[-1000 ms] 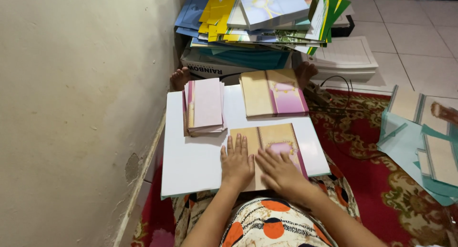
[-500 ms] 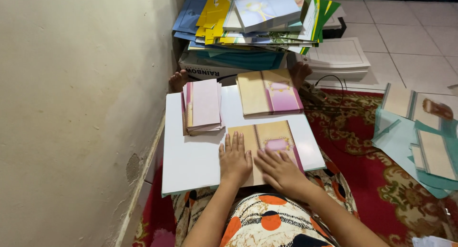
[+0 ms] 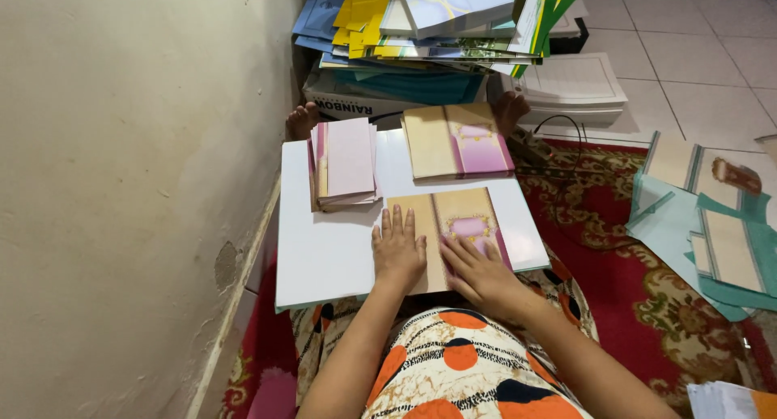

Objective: Inspecting and pressing folded paper cards in a finishing area

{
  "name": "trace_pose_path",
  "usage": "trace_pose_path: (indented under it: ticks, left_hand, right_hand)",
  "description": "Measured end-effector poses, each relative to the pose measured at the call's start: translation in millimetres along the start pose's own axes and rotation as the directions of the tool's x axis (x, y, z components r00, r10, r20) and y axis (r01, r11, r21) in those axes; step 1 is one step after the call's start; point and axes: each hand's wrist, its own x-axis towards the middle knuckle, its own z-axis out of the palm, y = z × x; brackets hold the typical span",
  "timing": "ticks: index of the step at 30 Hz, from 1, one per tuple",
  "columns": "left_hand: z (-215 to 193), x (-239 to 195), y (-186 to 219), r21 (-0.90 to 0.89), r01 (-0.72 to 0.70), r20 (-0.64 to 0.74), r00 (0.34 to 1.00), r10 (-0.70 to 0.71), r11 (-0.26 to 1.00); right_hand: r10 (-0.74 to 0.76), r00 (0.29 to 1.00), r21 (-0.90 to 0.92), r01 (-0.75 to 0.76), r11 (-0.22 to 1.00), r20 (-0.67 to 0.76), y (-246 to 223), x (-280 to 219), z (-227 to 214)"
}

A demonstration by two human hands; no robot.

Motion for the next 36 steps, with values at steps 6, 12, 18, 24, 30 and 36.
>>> trace_pose_path:
  ticks: [6,12,18,24,30,36]
  left_hand:
    - [-7,2,5,0.053,0.034,0.03,0.999,-0.035,0.998]
    - [-1,9,3,0.073,0.054,-0.071,0.996,-0.049,0.996]
    - [-2,8,3,-0.015,0.041,-0.08,0.996,-0.042,0.999]
    - [-15,0,5,-0.061,0.015,-0.069,0.997,-0.019,0.998]
    - [-14,0,8,-0.072,0.031,-0.086,0.996,-0.037,0.997]
    - [-6,3,1,-0.075,-0.001,-0.125,0.992,-0.009,0.997]
  right_hand:
    - [0.098,0.978,0.008,-0.098,0.995,-0.185,55,117,41]
    - [-0.028,0.995,-0.064,0.022,0.998,-0.094,19,48,25]
    - [0.022,0.997,-0.024,-0.024,0.999,-0.072,21,52,24]
    - [0.129,0.958,0.014,-0.13,0.991,-0.257,56,129,45]
    - [-0.071,0.983,-0.14,0.048,0.989,-0.169,18,44,47]
    - [-0.097,0.985,-0.133,0.078,0.988,-0.141,32,61,48]
